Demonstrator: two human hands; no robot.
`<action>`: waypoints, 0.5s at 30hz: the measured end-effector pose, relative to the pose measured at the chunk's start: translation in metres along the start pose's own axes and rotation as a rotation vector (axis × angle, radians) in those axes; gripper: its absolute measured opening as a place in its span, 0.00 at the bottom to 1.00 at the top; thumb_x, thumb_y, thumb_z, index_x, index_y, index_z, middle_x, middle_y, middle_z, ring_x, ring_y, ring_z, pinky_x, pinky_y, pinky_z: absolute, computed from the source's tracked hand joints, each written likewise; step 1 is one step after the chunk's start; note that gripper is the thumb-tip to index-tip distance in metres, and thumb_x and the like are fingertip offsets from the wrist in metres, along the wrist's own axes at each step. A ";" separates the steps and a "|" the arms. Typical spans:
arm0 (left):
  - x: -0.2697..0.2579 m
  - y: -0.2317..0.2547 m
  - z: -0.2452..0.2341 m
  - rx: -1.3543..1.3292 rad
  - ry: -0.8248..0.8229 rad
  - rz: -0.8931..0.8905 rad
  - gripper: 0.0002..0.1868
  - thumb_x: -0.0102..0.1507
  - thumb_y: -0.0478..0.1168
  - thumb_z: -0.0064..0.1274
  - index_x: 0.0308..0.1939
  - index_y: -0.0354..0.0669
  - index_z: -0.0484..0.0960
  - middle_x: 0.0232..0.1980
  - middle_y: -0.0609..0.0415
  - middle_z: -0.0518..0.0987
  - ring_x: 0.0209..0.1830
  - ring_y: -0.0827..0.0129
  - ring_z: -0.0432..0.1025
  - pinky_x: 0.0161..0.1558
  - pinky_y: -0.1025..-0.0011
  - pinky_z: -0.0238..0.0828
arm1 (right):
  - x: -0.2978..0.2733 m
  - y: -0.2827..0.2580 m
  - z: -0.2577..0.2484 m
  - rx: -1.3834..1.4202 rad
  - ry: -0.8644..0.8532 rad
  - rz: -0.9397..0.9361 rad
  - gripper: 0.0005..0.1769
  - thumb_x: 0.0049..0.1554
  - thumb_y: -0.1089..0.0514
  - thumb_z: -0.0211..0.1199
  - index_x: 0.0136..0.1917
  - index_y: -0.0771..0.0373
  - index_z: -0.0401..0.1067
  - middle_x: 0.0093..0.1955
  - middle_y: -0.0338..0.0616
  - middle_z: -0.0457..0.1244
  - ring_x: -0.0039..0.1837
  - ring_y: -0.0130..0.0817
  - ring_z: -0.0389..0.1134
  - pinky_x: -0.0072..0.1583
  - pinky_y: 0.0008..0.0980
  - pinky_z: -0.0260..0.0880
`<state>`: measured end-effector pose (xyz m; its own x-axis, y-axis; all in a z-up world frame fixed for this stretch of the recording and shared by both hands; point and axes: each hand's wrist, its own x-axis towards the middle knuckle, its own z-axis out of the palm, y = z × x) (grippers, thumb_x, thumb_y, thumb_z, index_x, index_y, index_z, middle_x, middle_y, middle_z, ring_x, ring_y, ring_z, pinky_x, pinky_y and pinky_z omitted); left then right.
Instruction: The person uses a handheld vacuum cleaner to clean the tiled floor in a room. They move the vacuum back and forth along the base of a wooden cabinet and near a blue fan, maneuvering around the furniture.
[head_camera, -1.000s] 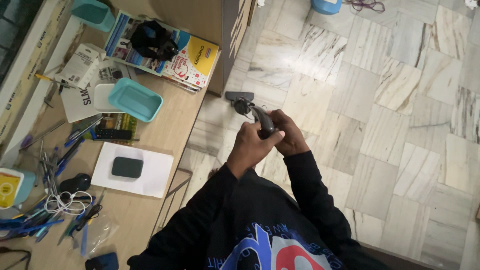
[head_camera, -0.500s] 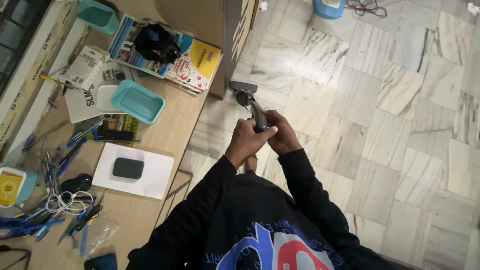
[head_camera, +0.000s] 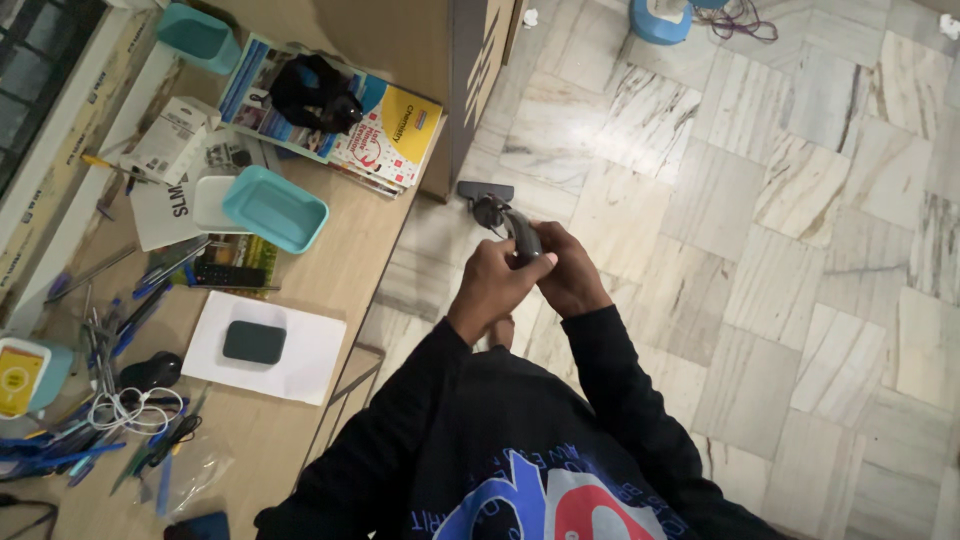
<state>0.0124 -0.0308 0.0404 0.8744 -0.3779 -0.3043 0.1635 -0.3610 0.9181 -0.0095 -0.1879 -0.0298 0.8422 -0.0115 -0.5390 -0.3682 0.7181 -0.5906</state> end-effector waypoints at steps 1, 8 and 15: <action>0.003 0.002 0.000 -0.010 0.004 0.005 0.24 0.54 0.56 0.63 0.34 0.35 0.85 0.25 0.48 0.82 0.25 0.65 0.79 0.32 0.66 0.74 | 0.003 -0.003 0.001 0.015 -0.007 -0.012 0.17 0.65 0.53 0.52 0.57 0.70 0.70 0.50 0.49 0.66 0.50 0.37 0.69 0.56 0.36 0.73; 0.017 -0.001 -0.004 -0.029 0.018 0.053 0.22 0.55 0.53 0.63 0.31 0.33 0.85 0.22 0.48 0.80 0.23 0.67 0.76 0.30 0.68 0.72 | 0.027 0.001 -0.007 0.047 -0.066 -0.018 0.15 0.67 0.55 0.53 0.58 0.70 0.69 0.51 0.48 0.66 0.52 0.35 0.68 0.57 0.35 0.70; 0.029 -0.019 0.000 -0.005 0.045 0.028 0.23 0.56 0.53 0.63 0.28 0.31 0.84 0.20 0.47 0.79 0.22 0.65 0.76 0.30 0.66 0.72 | 0.040 0.005 -0.012 -0.024 0.001 0.039 0.15 0.64 0.55 0.52 0.56 0.70 0.70 0.48 0.47 0.67 0.50 0.36 0.68 0.54 0.36 0.69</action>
<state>0.0350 -0.0349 0.0142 0.8985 -0.3489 -0.2665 0.1407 -0.3461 0.9276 0.0178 -0.1931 -0.0620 0.8265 0.0151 -0.5627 -0.4100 0.7011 -0.5835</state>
